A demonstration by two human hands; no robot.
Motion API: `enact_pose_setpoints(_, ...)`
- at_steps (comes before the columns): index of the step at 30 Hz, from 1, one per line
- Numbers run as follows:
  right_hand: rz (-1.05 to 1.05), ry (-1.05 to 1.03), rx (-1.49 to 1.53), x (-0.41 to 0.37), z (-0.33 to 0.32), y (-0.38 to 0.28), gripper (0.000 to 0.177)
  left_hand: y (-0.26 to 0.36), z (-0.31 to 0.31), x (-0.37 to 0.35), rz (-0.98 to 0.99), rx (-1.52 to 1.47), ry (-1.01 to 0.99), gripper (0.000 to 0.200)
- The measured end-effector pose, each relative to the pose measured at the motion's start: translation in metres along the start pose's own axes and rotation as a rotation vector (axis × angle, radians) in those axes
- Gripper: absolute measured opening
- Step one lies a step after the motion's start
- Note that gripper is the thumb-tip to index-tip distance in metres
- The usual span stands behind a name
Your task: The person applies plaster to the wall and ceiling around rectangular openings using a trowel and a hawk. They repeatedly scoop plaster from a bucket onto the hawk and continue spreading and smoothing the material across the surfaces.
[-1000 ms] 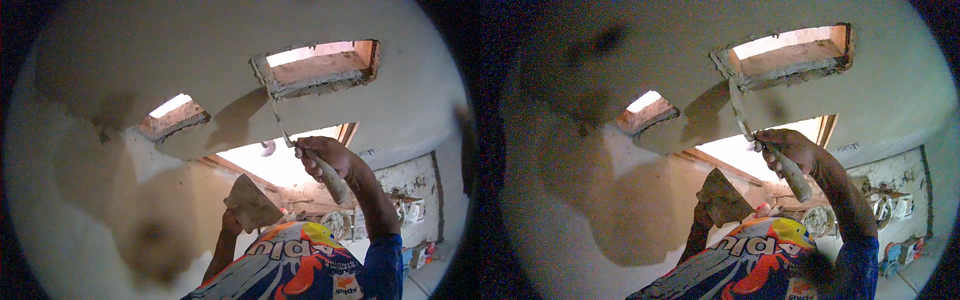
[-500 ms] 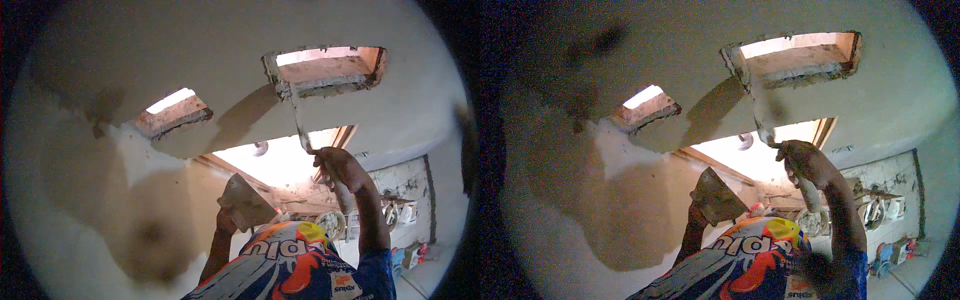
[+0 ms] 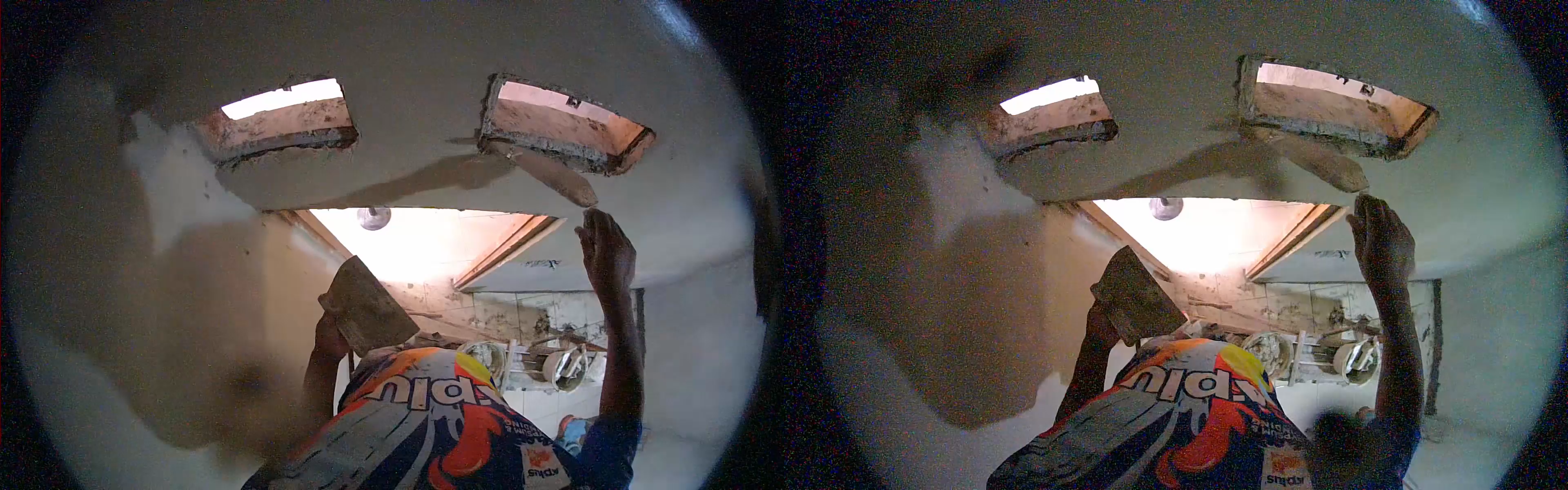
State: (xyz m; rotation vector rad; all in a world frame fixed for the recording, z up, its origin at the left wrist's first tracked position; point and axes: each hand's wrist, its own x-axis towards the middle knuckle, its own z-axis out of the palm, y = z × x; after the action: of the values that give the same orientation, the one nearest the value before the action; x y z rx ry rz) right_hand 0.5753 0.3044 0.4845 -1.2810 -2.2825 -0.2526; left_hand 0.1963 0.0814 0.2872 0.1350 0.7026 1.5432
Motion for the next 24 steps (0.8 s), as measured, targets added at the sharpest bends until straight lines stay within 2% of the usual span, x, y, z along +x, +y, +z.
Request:
enact_pose_setpoints(2,-0.060,-0.063,-0.175,0.009,0.011,0.008,0.021,0.001,0.005,0.000,-0.035,-0.084,-0.034,0.039)
enact_pose_setpoints(5,-0.079,-0.063,-0.196,0.016,0.033,0.015,0.020,0.002,0.006,0.002,-0.007,-0.024,-0.054,0.040)
enact_pose_setpoints(9,-0.133,-0.037,-0.195,0.018,0.046,0.030,0.019,0.002,-0.004,0.004,-0.037,-0.060,0.048,0.041)
enact_pose_setpoints(11,-0.282,0.041,-0.314,0.016,0.046,0.038,0.020,0.003,-0.005,0.004,-0.075,-0.053,0.075,0.045)
enact_pose_setpoints(14,-0.163,-0.066,-0.343,0.020,0.039,0.058,0.021,0.001,-0.005,0.006,-0.068,-0.070,0.079,0.044)
enact_pose_setpoints(16,-0.169,-0.053,-0.402,0.014,0.037,0.073,0.018,0.000,-0.014,0.009,-0.090,-0.131,0.017,0.044)
enact_pose_setpoints(19,-0.093,-0.004,-0.480,-0.001,0.038,0.087,0.012,0.004,-0.006,0.003,-0.113,-0.184,0.058,0.044)
enact_pose_setpoints(22,-0.118,0.105,-0.276,-0.004,0.031,0.057,0.014,0.003,-0.006,-0.001,-0.084,-0.113,0.072,0.044)
enact_pose_setpoints(23,-0.035,0.001,-0.288,-0.005,0.036,0.049,0.014,0.001,-0.007,-0.001,-0.095,-0.106,0.074,0.044)
enact_pose_setpoints(24,-0.042,0.010,-0.277,-0.003,0.046,0.044,0.014,-0.001,-0.010,0.002,-0.094,-0.112,0.056,0.044)
